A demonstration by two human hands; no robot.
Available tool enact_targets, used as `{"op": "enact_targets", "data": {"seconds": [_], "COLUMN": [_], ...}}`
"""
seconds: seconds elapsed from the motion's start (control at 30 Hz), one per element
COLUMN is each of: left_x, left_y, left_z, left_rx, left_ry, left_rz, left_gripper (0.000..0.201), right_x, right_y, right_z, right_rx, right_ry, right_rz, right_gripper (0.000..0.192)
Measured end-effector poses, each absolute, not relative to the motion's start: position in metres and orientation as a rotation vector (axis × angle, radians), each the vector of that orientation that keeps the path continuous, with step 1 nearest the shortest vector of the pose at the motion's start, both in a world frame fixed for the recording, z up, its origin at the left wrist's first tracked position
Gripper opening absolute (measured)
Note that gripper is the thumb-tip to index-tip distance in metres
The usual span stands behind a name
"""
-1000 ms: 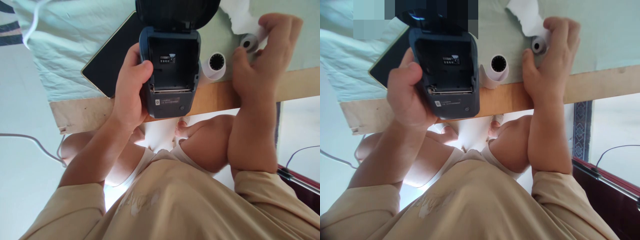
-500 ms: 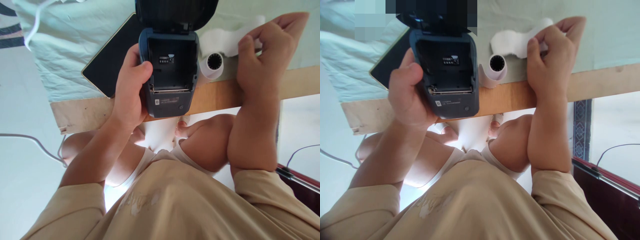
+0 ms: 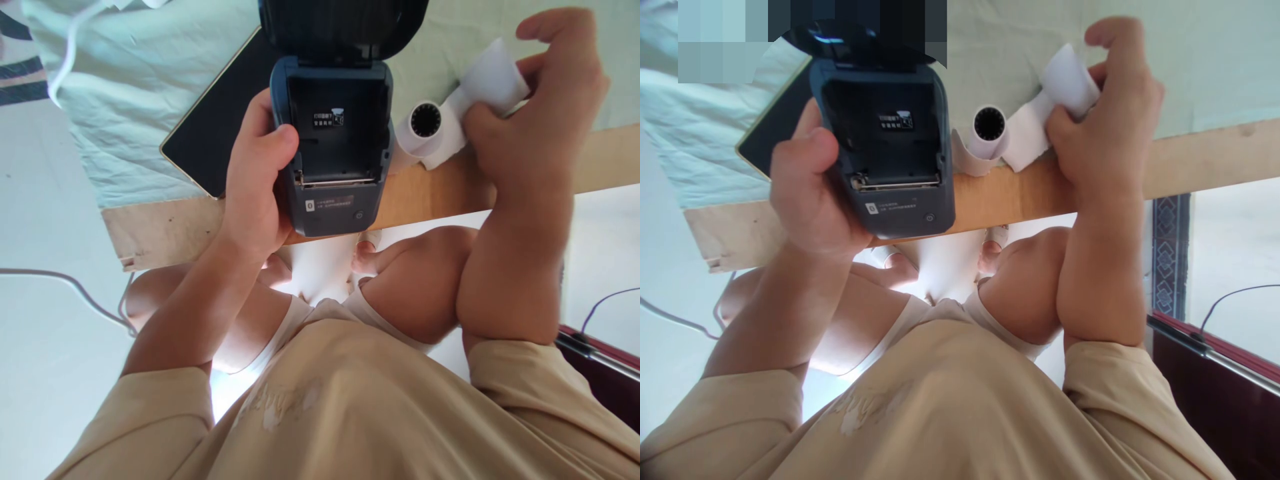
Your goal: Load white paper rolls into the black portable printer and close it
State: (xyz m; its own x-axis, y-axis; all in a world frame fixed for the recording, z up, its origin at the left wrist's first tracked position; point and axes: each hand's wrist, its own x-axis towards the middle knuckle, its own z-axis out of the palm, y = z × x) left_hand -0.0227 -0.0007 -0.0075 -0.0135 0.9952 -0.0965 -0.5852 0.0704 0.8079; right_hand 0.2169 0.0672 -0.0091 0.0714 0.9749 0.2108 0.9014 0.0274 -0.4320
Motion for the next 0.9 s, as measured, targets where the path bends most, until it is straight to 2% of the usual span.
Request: {"op": "enact_targets", "data": {"seconds": [0.07,0.17,0.27,0.37,0.53,0.77,0.9], "left_x": [-0.021,-0.02,-0.02,-0.022,-0.023,-0.021,-0.021], "left_y": [0.0,0.001,0.001,0.0,0.0,-0.001,0.0], "left_z": [-0.008,-0.009,-0.01,-0.01,-0.011,-0.011,-0.009], "left_rx": [0.661,0.673,0.688,0.699,0.693,0.661,0.673], "left_ry": [0.818,0.822,0.821,0.819,0.809,0.805,0.805], "left_rz": [1.412,1.424,1.416,1.401,1.4,1.418,1.41], "left_gripper": [0.012,0.014,0.015,0.015,0.016,0.014,0.014], "right_x": [0.212,0.207,0.207,0.207,0.2,0.189,0.193], "right_y": [0.067,0.072,0.08,0.084,0.078,0.076,0.082], "right_z": [-0.008,-0.004,0.0,-0.002,-0.008,0.003,0.005], "right_rx": [-1.651,-1.294,-1.262,-1.312,-1.36,-1.431,-1.431], "right_ry": [-1.713,-1.295,-1.104,-1.102,-1.066,-0.945,-0.927], "right_rz": [0.408,0.947,1.296,1.332,1.287,1.309,1.349], "right_gripper": [0.047,0.027,0.012,0.01,0.031,0.027,0.041]}}
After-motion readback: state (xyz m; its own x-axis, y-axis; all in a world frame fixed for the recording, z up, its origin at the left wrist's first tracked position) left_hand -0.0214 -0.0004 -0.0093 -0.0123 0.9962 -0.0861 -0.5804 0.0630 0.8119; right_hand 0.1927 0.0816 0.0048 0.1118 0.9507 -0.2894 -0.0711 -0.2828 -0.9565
